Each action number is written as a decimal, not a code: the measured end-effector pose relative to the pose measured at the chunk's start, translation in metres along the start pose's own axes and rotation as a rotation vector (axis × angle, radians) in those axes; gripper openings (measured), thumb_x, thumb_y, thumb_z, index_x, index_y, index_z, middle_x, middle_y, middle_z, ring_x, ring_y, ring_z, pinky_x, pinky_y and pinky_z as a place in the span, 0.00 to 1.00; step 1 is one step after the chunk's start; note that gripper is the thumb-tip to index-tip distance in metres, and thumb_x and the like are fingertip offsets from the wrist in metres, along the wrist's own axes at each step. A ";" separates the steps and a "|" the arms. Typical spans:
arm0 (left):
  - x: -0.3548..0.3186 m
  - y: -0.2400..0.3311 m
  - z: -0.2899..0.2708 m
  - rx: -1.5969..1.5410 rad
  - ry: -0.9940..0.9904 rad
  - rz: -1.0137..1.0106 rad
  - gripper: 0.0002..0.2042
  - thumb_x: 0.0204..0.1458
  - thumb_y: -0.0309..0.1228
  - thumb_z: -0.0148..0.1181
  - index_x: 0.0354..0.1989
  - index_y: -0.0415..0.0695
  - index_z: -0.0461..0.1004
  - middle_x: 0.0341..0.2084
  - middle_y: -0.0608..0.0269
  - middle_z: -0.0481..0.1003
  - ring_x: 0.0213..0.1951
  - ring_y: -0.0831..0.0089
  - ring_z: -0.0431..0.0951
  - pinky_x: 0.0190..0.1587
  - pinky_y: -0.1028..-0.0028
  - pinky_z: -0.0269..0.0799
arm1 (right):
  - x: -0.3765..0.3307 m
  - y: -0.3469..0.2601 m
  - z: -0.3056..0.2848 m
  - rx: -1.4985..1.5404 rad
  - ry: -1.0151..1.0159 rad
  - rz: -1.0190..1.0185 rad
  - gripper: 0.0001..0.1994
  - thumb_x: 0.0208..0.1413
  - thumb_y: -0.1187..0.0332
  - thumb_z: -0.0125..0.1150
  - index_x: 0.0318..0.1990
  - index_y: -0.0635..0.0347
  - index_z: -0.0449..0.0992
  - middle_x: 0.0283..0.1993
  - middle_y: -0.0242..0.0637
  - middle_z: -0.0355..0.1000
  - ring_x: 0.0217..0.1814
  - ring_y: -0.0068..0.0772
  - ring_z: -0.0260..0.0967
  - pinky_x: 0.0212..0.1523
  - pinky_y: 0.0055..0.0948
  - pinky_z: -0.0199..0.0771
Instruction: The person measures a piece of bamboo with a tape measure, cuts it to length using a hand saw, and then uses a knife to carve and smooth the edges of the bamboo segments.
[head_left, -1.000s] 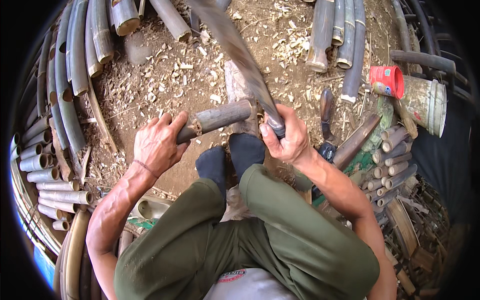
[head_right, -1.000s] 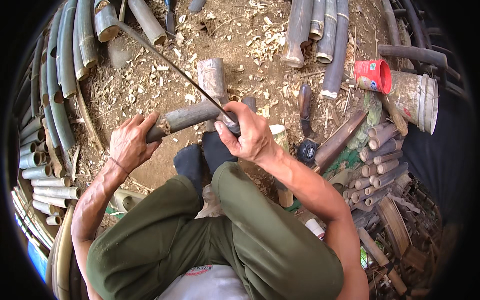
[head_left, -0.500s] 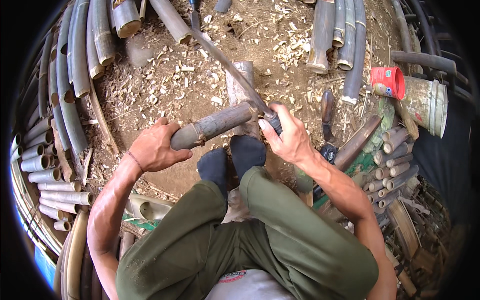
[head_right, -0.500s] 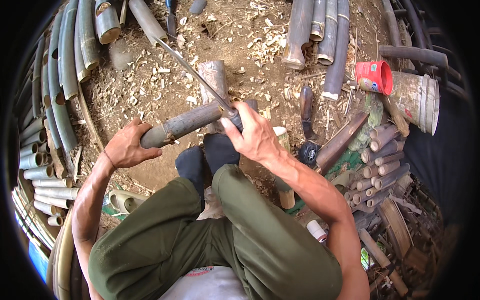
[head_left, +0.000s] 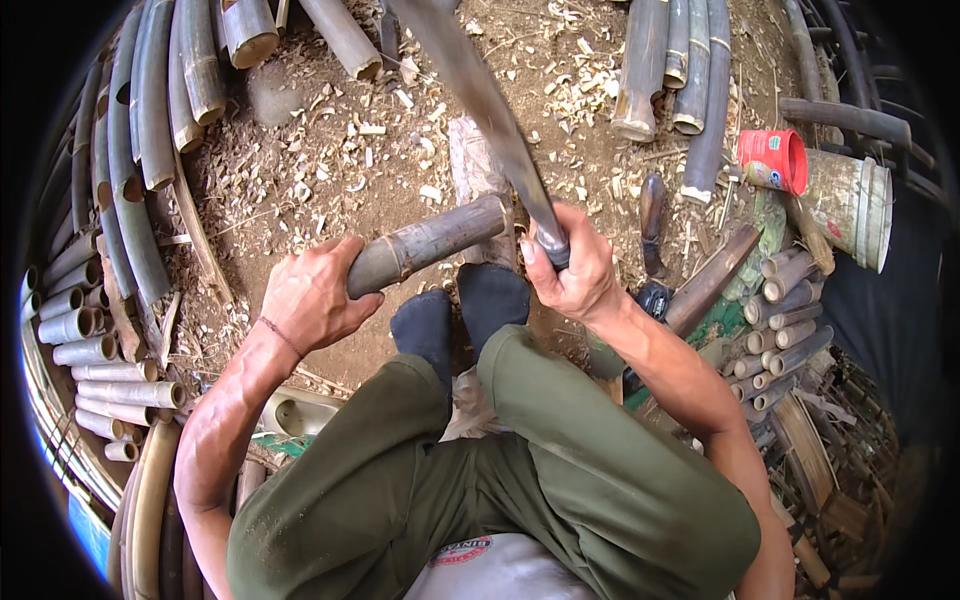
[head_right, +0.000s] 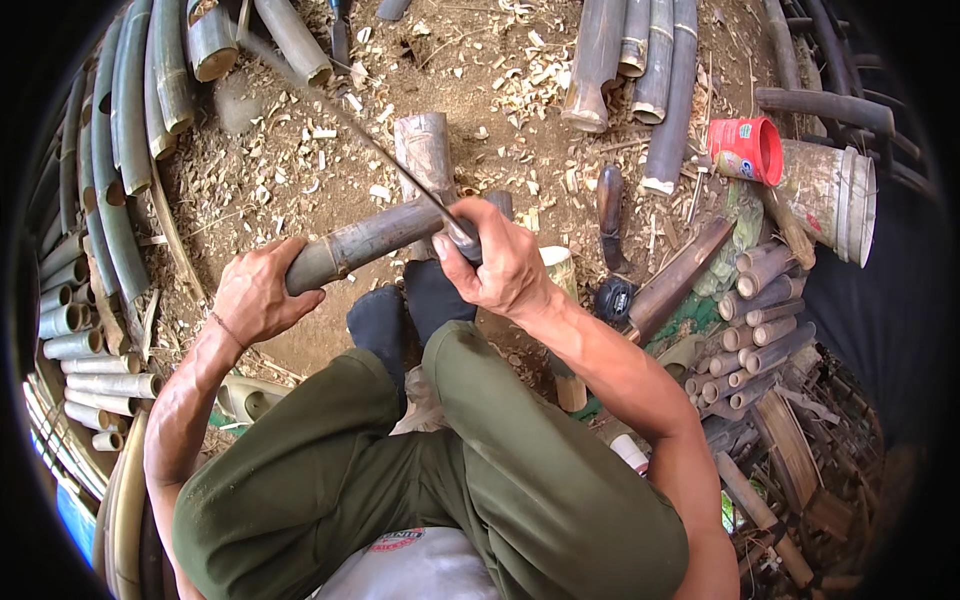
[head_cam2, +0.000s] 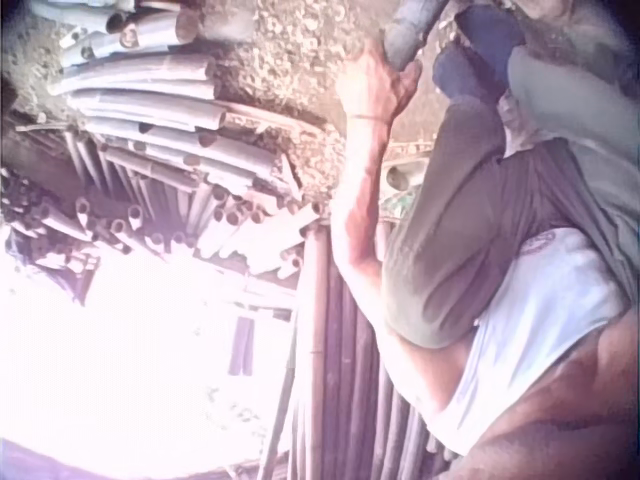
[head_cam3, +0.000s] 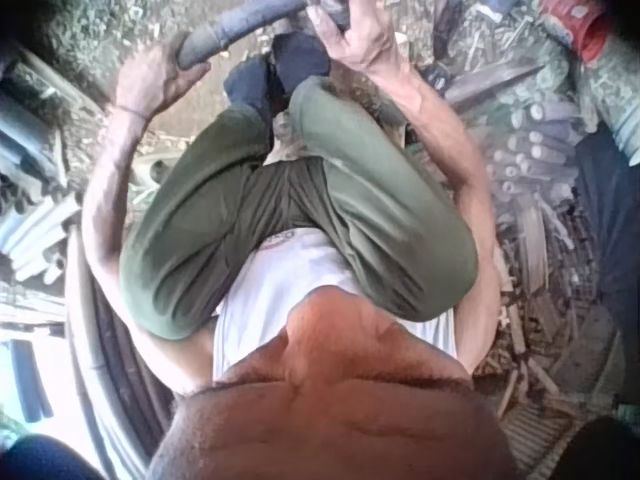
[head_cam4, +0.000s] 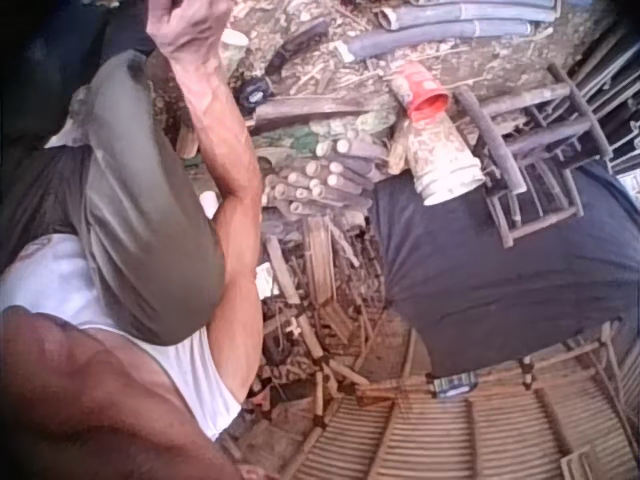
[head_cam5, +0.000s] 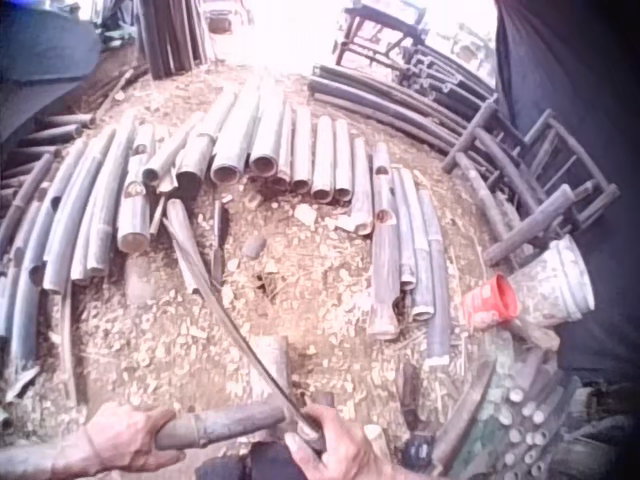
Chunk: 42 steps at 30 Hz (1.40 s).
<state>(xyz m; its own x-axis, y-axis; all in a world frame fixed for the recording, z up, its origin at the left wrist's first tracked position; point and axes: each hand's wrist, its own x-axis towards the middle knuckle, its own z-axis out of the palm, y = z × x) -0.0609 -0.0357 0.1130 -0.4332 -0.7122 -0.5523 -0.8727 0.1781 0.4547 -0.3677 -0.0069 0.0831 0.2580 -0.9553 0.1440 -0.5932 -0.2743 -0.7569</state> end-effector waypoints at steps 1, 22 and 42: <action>0.001 -0.001 0.001 0.026 0.044 0.031 0.21 0.45 0.41 0.68 0.45 0.43 0.73 0.33 0.49 0.78 0.35 0.49 0.81 0.40 0.55 0.77 | -0.009 0.016 0.004 -0.041 -0.020 -0.025 0.17 0.61 0.63 0.61 0.46 0.70 0.69 0.30 0.51 0.75 0.28 0.46 0.78 0.28 0.38 0.77; -0.006 -0.002 0.004 0.057 -0.039 -0.031 0.29 0.47 0.45 0.65 0.56 0.43 0.70 0.36 0.48 0.74 0.41 0.49 0.78 0.47 0.55 0.74 | 0.004 0.001 -0.011 0.009 -0.245 0.285 0.18 0.61 0.59 0.60 0.48 0.66 0.69 0.32 0.55 0.74 0.33 0.56 0.77 0.31 0.44 0.76; -0.013 0.012 0.022 0.211 0.216 0.033 0.33 0.41 0.30 0.70 0.61 0.50 0.68 0.42 0.62 0.75 0.41 0.60 0.77 0.41 0.63 0.77 | -0.009 0.041 -0.012 -0.207 -0.547 0.474 0.14 0.61 0.62 0.59 0.41 0.64 0.66 0.29 0.55 0.74 0.27 0.58 0.75 0.25 0.45 0.74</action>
<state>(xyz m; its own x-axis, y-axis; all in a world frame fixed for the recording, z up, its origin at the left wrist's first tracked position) -0.0711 -0.0095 0.1100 -0.4239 -0.8277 -0.3678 -0.8962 0.3248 0.3020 -0.4036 -0.0107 0.0590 0.2494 -0.8001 -0.5456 -0.8522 0.0862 -0.5160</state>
